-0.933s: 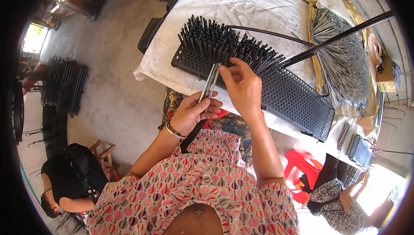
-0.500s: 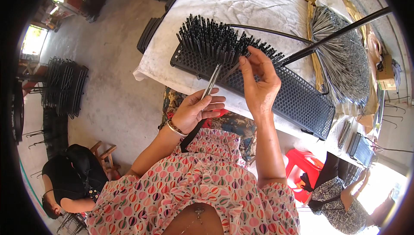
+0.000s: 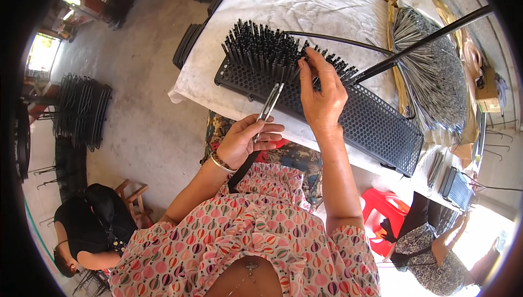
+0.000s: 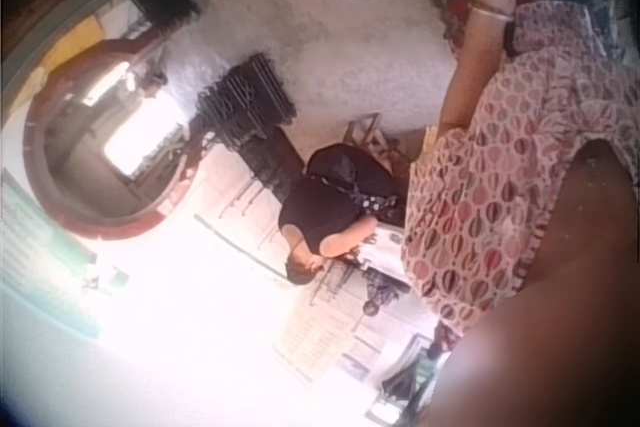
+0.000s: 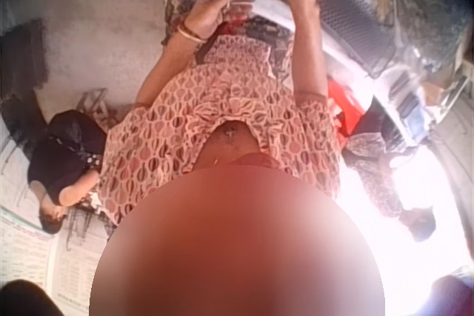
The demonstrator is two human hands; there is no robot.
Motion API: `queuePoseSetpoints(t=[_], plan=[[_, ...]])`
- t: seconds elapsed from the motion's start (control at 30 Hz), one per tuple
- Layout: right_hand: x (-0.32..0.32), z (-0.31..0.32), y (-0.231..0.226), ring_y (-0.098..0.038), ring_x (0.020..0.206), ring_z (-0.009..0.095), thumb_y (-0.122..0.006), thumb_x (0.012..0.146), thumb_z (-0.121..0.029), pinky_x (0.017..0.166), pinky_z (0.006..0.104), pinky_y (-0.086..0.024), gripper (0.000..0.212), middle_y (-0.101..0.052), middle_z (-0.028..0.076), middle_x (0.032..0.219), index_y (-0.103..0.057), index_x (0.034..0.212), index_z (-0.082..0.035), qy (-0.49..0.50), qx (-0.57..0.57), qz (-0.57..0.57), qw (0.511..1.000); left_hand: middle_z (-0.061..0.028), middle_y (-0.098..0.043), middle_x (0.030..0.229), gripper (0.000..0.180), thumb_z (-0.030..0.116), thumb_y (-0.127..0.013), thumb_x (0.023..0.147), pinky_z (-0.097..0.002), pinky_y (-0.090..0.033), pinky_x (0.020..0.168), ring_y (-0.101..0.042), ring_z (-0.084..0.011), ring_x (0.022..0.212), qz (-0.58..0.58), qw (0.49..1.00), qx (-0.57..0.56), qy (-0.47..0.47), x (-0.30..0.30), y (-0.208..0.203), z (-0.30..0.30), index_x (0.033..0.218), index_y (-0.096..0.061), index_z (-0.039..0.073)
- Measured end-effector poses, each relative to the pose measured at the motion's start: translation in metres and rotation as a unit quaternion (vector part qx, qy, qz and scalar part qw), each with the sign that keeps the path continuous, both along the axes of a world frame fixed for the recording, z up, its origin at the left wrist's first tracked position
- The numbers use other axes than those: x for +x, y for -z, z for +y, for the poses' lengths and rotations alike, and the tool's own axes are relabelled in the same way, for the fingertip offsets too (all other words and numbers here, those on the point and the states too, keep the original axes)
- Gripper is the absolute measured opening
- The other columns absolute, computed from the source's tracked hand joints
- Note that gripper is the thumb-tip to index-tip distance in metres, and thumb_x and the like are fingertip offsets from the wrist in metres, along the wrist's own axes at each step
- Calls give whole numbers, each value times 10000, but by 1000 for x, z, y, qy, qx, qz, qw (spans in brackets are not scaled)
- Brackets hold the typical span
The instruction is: Manually inserting metal pins into a black perforated base to assemble an industrial brush.
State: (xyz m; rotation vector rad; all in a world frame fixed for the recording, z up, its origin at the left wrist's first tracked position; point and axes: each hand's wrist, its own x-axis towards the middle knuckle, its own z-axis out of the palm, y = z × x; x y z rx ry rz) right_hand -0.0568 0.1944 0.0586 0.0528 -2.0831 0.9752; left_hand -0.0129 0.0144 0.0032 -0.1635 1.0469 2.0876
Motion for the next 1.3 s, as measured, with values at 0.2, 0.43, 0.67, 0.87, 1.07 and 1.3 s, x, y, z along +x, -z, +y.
queuePoseSetpoints(t=[0.2,0.43,0.67,0.87,1.07,1.3], plan=[[-1,1,5,-621,722,192,-696,761,-16,674,305,-483,230,-667,84,873,-653,985,-36,16,64,1,998,-165,-613,1106,312,268,-442,971,-347,-539,798,-633,-223,943,-13,1000,9,-9,-1,10,3,1148,-495,16],[-1,-1,5,-589,828,212,-703,739,-56,708,330,-416,190,-628,55,935,-665,925,-53,5,163,9,987,-159,-618,1092,356,293,-424,975,-346,-537,787,-637,-216,913,-10,999,37,-15,-1,10,1,1190,-499,19],[3,-1,-1,-593,800,238,-691,755,-52,697,335,-447,144,-626,81,905,-667,895,-28,-4,168,0,986,-124,-635,1035,310,256,-441,975,-275,-537,720,-641,-151,827,44,999,9,-8,-1,11,1,1166,-517,24],[25,-8,-6,-601,716,215,-737,749,-170,592,325,-477,305,-635,109,872,-647,992,-9,-87,-60,-203,973,-113,-636,1013,296,246,-445,973,-281,-543,723,-637,-149,810,69,998,-11,13,0,4,-5,1155,-521,25],[33,-16,15,-576,627,188,-743,733,-155,574,308,-473,343,-619,104,822,-635,1021,-4,-89,-35,-255,962,-110,-641,1008,260,225,-461,962,-295,-546,716,-636,-146,788,-65,997,44,-18,-5,4,-2,1124,-523,31],[35,-18,16,-516,582,110,-752,750,-185,528,266,-431,387,-600,82,803,-630,1052,24,-76,-142,-303,939,-72,-641,931,230,157,-447,966,-235,-505,636,-585,-81,684,93,995,-36,3,4,7,-8,1133,-525,20]])
